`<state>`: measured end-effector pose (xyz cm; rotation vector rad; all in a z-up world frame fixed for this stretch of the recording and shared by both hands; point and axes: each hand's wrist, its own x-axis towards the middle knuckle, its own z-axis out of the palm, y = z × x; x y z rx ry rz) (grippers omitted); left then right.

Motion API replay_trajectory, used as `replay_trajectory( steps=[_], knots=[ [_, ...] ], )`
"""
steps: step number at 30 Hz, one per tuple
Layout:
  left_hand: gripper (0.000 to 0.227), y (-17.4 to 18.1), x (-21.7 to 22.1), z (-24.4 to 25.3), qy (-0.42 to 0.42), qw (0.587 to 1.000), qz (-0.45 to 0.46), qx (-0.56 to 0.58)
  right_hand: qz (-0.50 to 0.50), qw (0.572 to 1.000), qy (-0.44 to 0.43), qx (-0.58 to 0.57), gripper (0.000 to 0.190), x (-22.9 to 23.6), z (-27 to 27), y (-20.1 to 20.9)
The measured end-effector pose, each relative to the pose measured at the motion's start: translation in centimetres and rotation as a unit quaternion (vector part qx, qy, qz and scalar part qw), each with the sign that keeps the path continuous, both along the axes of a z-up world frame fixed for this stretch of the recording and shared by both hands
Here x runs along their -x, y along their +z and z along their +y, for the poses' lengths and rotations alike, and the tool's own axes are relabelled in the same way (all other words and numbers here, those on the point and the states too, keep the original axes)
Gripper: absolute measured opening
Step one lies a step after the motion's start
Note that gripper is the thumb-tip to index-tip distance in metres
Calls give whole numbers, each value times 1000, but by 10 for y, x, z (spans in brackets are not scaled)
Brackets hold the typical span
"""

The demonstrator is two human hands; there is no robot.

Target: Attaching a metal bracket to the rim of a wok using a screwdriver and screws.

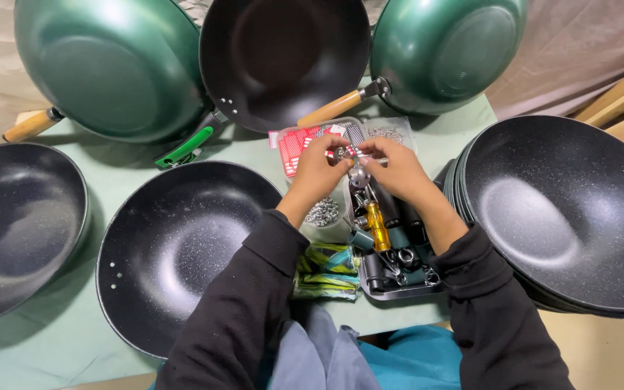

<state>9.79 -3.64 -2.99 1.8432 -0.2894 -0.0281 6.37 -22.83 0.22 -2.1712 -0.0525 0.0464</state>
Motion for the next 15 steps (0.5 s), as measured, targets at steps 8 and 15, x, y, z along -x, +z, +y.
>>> replay_trajectory(
  steps=[8, 15],
  knots=[
    [37, -3, -5, 5, 52, 995, 64, 57, 8, 973, -24, -228, 24, -7, 8, -25],
    [34, 16, 0, 19, 31, 997, 34, 69, -54, 960, -42, -271, 18, -15, 13, -27]
  ],
)
